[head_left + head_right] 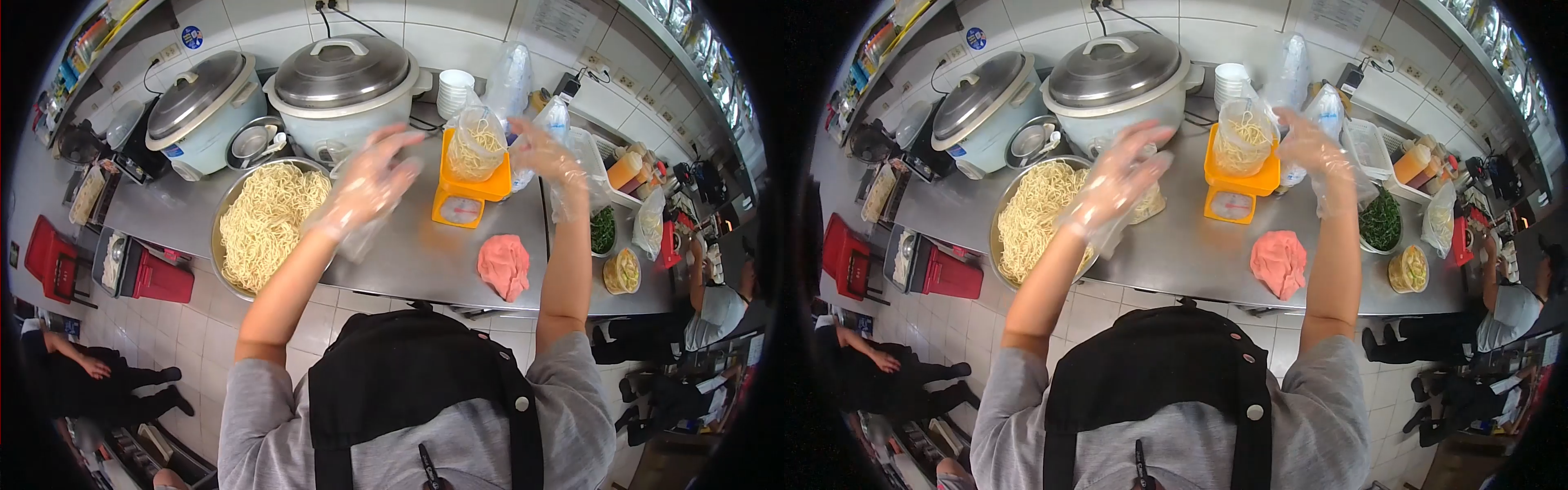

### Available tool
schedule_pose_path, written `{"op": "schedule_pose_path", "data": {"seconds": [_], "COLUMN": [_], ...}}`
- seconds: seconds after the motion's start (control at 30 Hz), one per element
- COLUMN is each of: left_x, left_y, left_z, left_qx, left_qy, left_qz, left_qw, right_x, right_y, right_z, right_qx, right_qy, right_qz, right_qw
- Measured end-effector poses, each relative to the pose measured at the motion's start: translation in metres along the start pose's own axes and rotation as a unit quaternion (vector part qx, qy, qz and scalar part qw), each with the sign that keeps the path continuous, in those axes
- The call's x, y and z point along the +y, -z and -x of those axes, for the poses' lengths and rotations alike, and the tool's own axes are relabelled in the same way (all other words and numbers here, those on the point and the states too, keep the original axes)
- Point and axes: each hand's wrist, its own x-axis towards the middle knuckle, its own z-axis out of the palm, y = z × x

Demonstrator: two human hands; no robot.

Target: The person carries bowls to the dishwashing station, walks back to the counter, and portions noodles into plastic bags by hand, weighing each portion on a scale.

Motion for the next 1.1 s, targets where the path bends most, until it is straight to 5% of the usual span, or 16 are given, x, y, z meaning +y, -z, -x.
{"op": "schedule_pose_path", "data": {"seconds": [0.1,0.2,0.23,0.27,0.5,0.57,0.67,0.73,0.83,0.9,1.1], "left_x": [-0.006,-0.022,-0.023,-0.026,-0.056,-0.056,-0.058,-0.062,-0.059,-0.049,-0.042], "left_y": [0.026,0.040,0.045,0.052,0.088,0.097,0.104,0.107,0.108,0.110,0.122], "left_z": [0.064,0.119,0.134,0.149,0.238,0.253,0.266,0.273,0.279,0.279,0.276], "left_qx": [0.041,0.174,0.226,0.229,0.379,0.411,0.445,0.455,0.443,0.443,0.411], "left_qy": [0.101,0.209,0.253,0.255,0.327,0.312,0.312,0.305,0.296,0.303,0.291], "left_qz": [0.033,0.199,0.220,0.220,0.149,0.135,0.127,0.126,0.136,0.126,0.103], "left_qw": [0.994,0.942,0.915,0.913,0.853,0.846,0.830,0.827,0.835,0.834,0.858], "right_x": [0.044,0.062,0.069,0.058,-0.040,-0.066,-0.119,-0.167,-0.190,-0.182,-0.202], "right_y": [-0.029,-0.038,-0.028,-0.024,0.015,0.003,-0.074,-0.137,-0.246,-0.329,-0.359], "right_z": [-0.006,-0.017,-0.020,-0.020,-0.018,-0.021,-0.005,0.009,0.017,0.020,-0.011], "right_qx": [-0.048,-0.049,-0.031,-0.014,0.060,0.083,0.087,-0.086,-0.269,-0.104,-0.111], "right_qy": [0.022,0.049,-0.021,-0.092,0.026,0.043,0.146,0.112,0.230,0.409,0.413], "right_qz": [0.092,-0.034,-0.029,-0.025,-0.094,-0.001,-0.074,-0.098,-0.124,-0.045,-0.009], "right_qw": [0.994,0.997,0.999,0.995,0.993,0.996,0.983,0.985,0.927,0.905,0.904]}}
